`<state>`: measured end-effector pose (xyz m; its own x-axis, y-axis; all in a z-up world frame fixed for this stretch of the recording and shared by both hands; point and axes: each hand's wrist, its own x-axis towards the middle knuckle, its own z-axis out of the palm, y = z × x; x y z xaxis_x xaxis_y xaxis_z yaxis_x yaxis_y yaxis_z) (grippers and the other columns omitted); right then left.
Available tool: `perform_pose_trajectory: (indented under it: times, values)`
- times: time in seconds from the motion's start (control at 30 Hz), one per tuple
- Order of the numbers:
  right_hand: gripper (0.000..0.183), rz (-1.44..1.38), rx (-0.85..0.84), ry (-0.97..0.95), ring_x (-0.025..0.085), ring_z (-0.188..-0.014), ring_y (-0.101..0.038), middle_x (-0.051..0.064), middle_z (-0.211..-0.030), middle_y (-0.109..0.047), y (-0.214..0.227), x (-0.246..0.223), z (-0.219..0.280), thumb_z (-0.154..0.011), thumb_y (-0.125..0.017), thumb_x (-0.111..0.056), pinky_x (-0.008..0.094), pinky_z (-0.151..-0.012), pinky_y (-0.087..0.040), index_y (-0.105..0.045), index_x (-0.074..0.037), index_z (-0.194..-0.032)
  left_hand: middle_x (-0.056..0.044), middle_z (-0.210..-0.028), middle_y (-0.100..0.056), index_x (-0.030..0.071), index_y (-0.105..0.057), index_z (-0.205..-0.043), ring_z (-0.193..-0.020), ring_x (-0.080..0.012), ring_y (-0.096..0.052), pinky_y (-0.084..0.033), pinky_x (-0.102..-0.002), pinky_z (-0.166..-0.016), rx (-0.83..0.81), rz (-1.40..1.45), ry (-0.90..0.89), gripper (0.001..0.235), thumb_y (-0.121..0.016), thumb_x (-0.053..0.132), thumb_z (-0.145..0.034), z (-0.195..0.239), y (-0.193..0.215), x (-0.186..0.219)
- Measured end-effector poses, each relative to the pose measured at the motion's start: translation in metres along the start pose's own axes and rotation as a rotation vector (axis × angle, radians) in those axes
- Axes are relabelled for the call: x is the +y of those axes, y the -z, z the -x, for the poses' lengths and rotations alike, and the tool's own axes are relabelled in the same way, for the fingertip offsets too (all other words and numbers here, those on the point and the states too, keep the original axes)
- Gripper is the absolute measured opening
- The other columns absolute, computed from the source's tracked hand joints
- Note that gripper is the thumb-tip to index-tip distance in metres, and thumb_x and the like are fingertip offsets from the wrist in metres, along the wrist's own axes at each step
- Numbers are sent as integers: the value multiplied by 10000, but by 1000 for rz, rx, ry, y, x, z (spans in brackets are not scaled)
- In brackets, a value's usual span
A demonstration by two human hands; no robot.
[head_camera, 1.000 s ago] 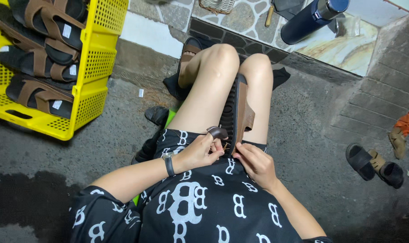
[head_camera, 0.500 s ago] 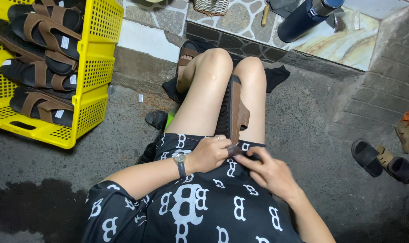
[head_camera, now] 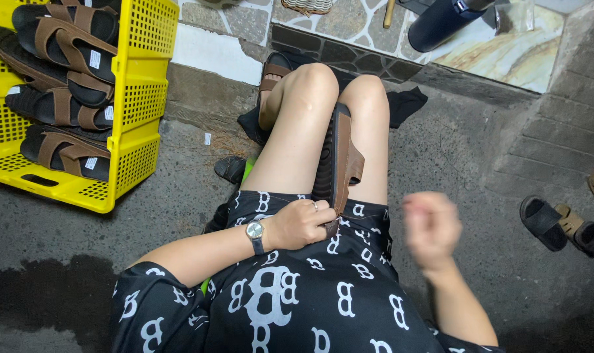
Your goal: The person sits on the ground and sews a brown sandal using a needle and thread. They repeatedly pass the needle through the sandal's sole and pull the thread to secure the stitching.
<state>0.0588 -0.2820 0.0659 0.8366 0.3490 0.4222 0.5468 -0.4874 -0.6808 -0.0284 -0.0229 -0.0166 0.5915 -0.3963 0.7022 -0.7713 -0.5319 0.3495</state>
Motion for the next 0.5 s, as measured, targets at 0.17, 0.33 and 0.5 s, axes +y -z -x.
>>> perform_pose_trajectory:
  times: [0.17, 0.33, 0.5]
  values:
    - [113, 281, 123, 91, 351, -915, -584, 223, -998, -628, 55, 24, -32, -1124, -558, 92, 443, -864, -437, -625, 73, -1036, -119, -801, -496, -2, -460, -695, -666, -267, -461, -345, -379, -432, -82, 152, 98, 320, -559, 40, -997, -24, 23, 1]
    - [142, 149, -569, 218, 239, -957, -704, 71, -1059, -735, -4, -15, -10, -969, -642, -131, 340, -801, -562, -713, -65, -1073, -125, -789, -498, -1, -431, -675, -646, -273, -460, -333, -385, -424, -92, 141, 100, 352, -568, 1, -999, -26, 25, 4]
    - [95, 223, -578, 367, 241, -624, -607, 64, -892, -606, -34, -16, 4, -1013, -604, -133, 349, -523, -512, -648, -49, -1011, -106, -803, -483, 22, -491, -709, -671, -280, -445, -334, -385, -474, -152, 74, 159, 276, -521, 17, -983, -19, 25, 5]
